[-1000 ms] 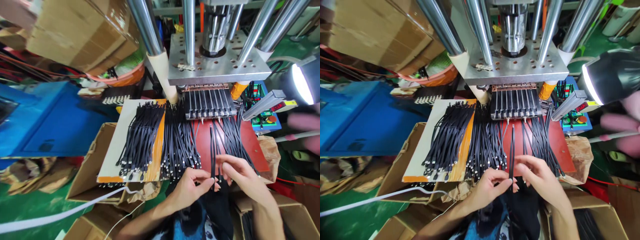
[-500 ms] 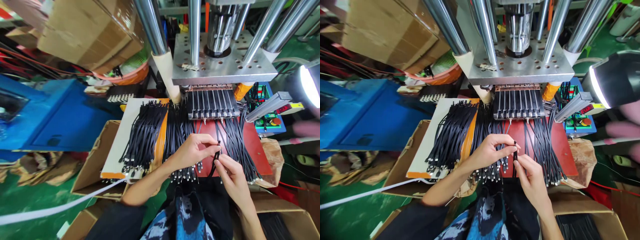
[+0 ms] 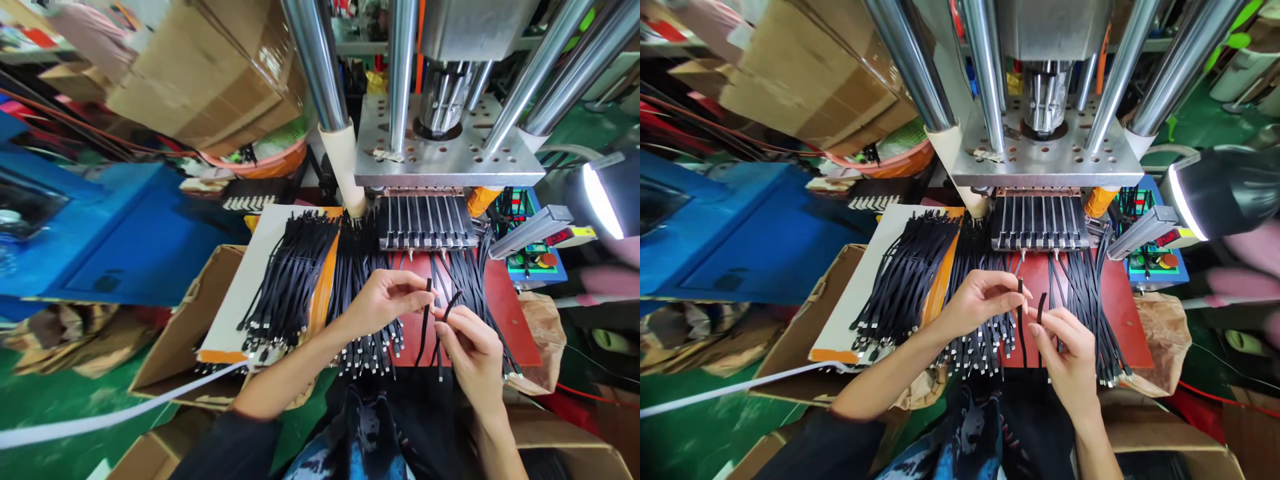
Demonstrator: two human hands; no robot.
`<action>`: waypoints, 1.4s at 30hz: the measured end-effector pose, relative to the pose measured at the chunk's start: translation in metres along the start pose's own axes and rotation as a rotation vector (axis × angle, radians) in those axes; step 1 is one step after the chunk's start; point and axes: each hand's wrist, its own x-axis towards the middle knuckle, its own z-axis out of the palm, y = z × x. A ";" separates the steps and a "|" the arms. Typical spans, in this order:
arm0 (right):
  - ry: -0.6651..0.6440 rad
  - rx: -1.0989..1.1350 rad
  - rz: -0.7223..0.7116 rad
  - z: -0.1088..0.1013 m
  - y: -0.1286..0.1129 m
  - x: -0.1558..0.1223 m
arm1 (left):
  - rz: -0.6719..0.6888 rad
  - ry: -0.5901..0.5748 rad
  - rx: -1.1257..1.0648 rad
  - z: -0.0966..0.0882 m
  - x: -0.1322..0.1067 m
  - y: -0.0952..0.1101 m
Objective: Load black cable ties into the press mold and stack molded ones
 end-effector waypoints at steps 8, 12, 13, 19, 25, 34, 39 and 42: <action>-0.007 -0.005 -0.039 0.008 -0.006 0.015 | 0.124 0.066 0.122 -0.006 -0.002 0.010; 0.018 0.002 0.000 0.008 -0.002 0.014 | 0.123 0.018 0.136 -0.010 -0.006 0.012; 0.019 0.006 0.003 0.008 -0.001 0.014 | 0.112 -0.018 0.113 -0.011 -0.007 0.012; 0.012 0.003 -0.017 0.012 0.001 0.015 | 0.201 -0.053 0.204 -0.012 -0.009 0.015; -0.034 0.004 -0.045 0.014 -0.004 0.023 | 0.303 -0.098 0.417 -0.014 -0.013 0.022; -0.196 0.053 0.018 0.025 0.002 0.034 | 0.401 -0.117 0.569 -0.021 -0.005 0.030; -0.455 0.198 0.207 0.039 0.014 0.007 | 0.438 0.093 0.650 -0.040 0.020 0.034; -0.574 0.232 0.245 0.034 0.015 0.001 | 0.443 0.183 0.740 -0.061 0.049 0.026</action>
